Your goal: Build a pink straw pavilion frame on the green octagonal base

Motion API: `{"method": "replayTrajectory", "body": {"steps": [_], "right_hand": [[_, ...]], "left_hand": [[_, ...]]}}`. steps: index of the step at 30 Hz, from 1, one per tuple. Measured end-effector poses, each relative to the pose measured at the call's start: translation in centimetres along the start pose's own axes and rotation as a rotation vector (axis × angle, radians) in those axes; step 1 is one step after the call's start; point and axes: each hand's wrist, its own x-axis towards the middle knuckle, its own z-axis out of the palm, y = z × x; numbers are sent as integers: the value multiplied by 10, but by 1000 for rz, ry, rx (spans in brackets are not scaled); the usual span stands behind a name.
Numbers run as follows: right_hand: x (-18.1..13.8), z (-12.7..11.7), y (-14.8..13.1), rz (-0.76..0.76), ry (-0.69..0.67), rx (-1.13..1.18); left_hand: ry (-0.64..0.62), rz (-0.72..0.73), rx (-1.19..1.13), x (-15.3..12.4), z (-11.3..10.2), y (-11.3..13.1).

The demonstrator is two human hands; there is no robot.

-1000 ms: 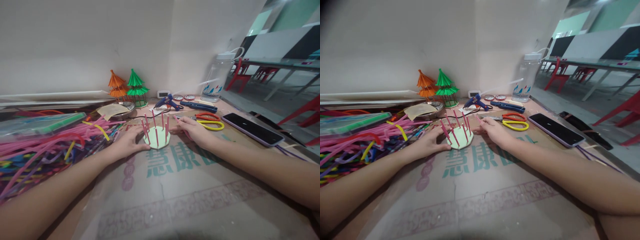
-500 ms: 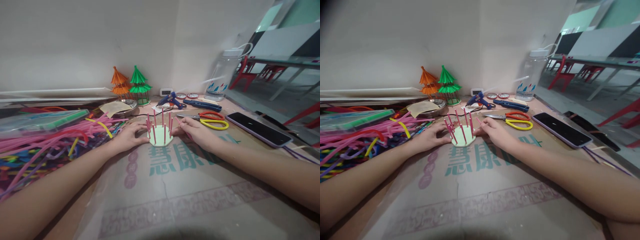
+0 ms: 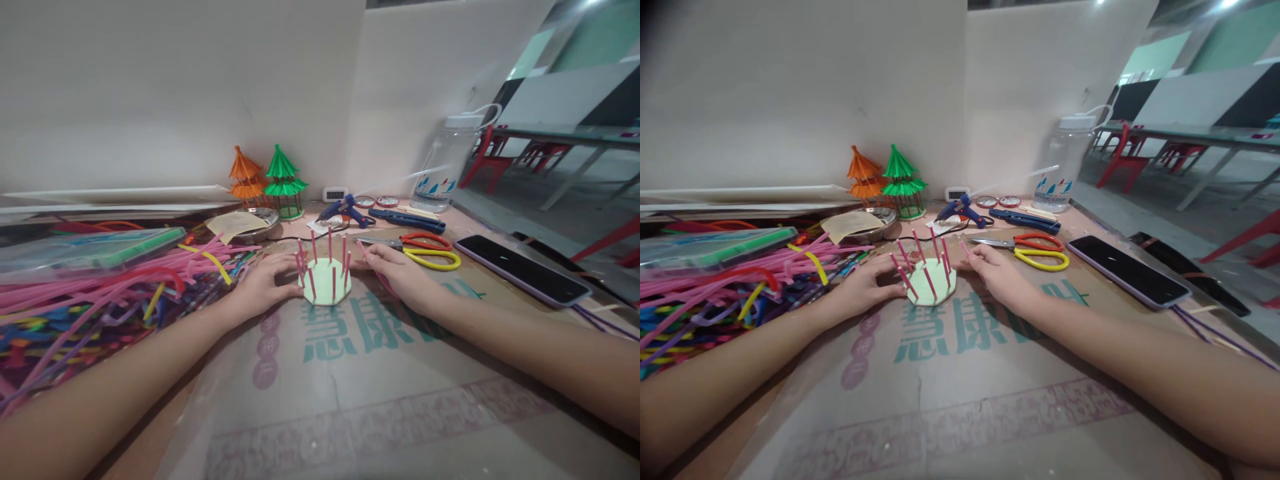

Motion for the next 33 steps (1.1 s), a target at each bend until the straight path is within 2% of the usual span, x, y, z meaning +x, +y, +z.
{"method": "replayTrajectory", "body": {"steps": [2,5,10,16,21,26,33], "right_hand": [[-2,2,2,28,-29,68],[-3,4,4,44,-67,127],[1,3,4,13,-33,172],[-2,5,-1,29,-46,192],[-9,5,-5,-38,-71,139],[-10,0,-3,-125,-24,-23],[-14,4,-5,-143,-33,15]], "left_hand": [[2,18,-2,0,1,3],[4,-32,-33,1,3,4],[40,-80,-8,-1,7,0],[73,-145,-257,-5,12,0],[84,-136,-351,-8,14,6],[151,-97,-198,-10,11,12],[160,-41,-23,-11,7,14]]}}
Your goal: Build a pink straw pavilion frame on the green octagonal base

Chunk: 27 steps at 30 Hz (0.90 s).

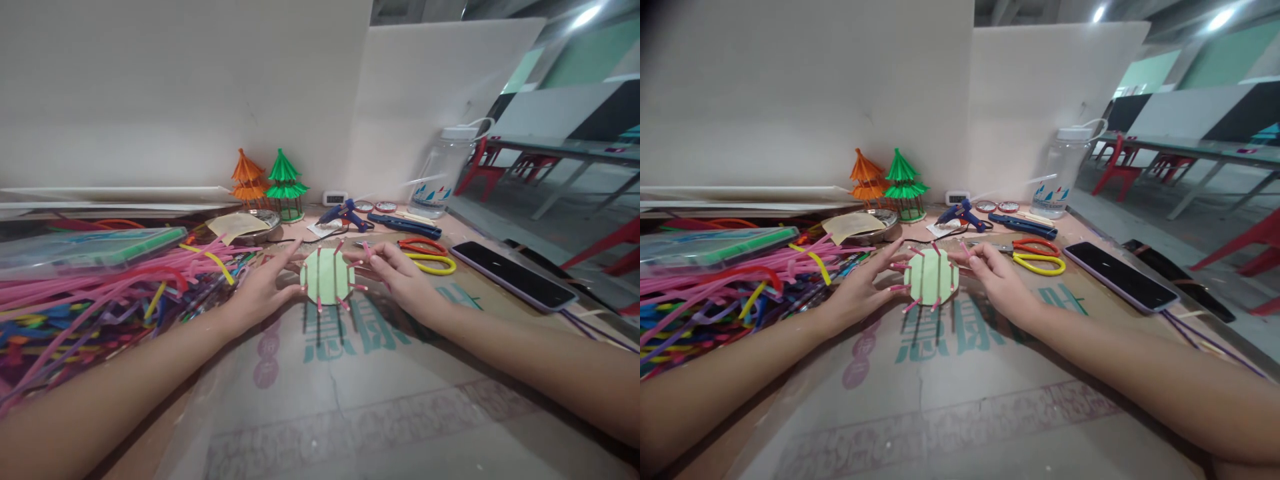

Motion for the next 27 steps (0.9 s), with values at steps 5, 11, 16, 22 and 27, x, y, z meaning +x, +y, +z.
{"method": "replayTrajectory", "body": {"steps": [5,11,16,22,27], "right_hand": [[-3,2,-2,44,8,39],[-2,2,-2,45,0,48],[0,1,-1,1,-13,10],[5,-1,2,-24,21,-126],[11,-4,6,82,14,-260]], "left_hand": [[1,31,13,-1,1,-4],[6,62,23,-1,2,-6],[4,22,32,-2,2,-4],[-37,25,49,0,3,-5],[-155,14,26,5,5,-10]]}}
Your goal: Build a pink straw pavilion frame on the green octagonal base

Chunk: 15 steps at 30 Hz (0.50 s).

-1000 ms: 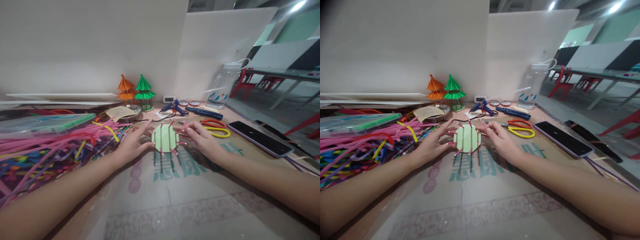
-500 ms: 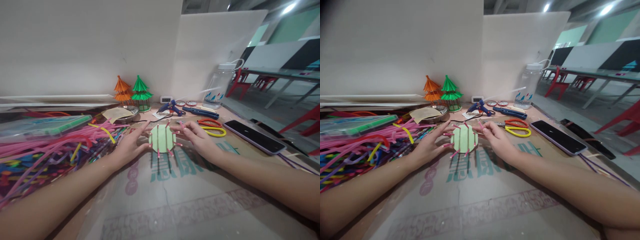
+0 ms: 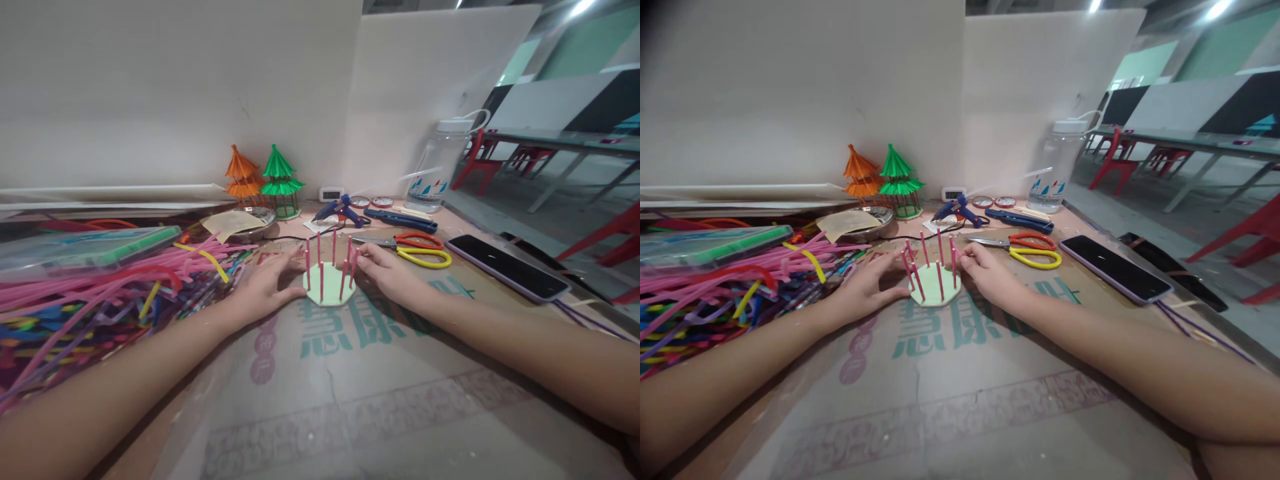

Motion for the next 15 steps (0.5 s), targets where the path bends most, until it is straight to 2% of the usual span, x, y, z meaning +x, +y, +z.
{"method": "replayTrajectory", "body": {"steps": [5,9,13,15], "right_hand": [[8,-4,6,19,8,-6],[20,-6,8,46,-66,153],[28,-14,-8,80,-29,212],[27,-22,-20,173,-21,149]], "left_hand": [[-1,-2,-52,1,0,1],[-2,-38,10,-2,5,11],[-11,-66,95,-5,9,17],[-48,-84,104,-5,9,18]]}}
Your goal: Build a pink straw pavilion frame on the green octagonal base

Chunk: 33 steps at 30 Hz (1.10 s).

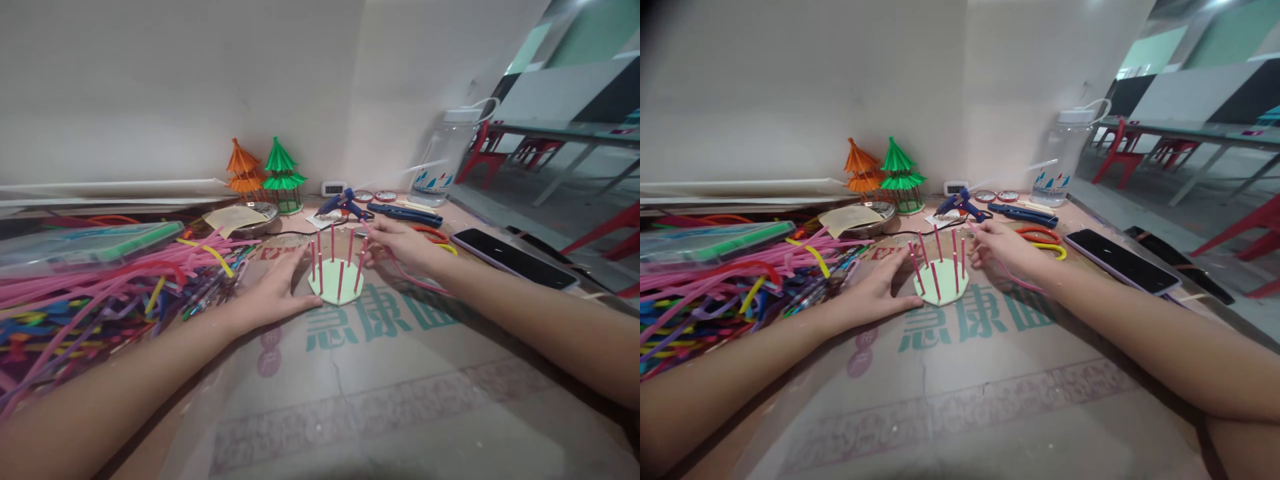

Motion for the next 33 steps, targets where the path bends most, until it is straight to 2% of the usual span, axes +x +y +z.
{"method": "replayTrajectory", "body": {"steps": [4,6,12,16,24,29,31,33], "right_hand": [[-10,-8,-15,329,-125,-97],[-14,-6,-16,388,-127,-70],[-11,8,-14,310,-17,59],[-8,14,-14,288,30,102],[-8,12,-9,275,10,124],[-7,10,-7,248,-13,94],[-7,5,-9,167,4,21],[-7,-2,-14,-11,72,-73]], "left_hand": [[-59,20,6,0,-3,1],[-41,38,10,0,-3,1],[72,-56,126,2,0,12],[79,-111,294,1,-4,23],[53,-116,361,0,-5,27],[72,-101,339,2,-6,17],[115,-53,301,3,-13,12],[214,20,228,1,-24,11]]}}
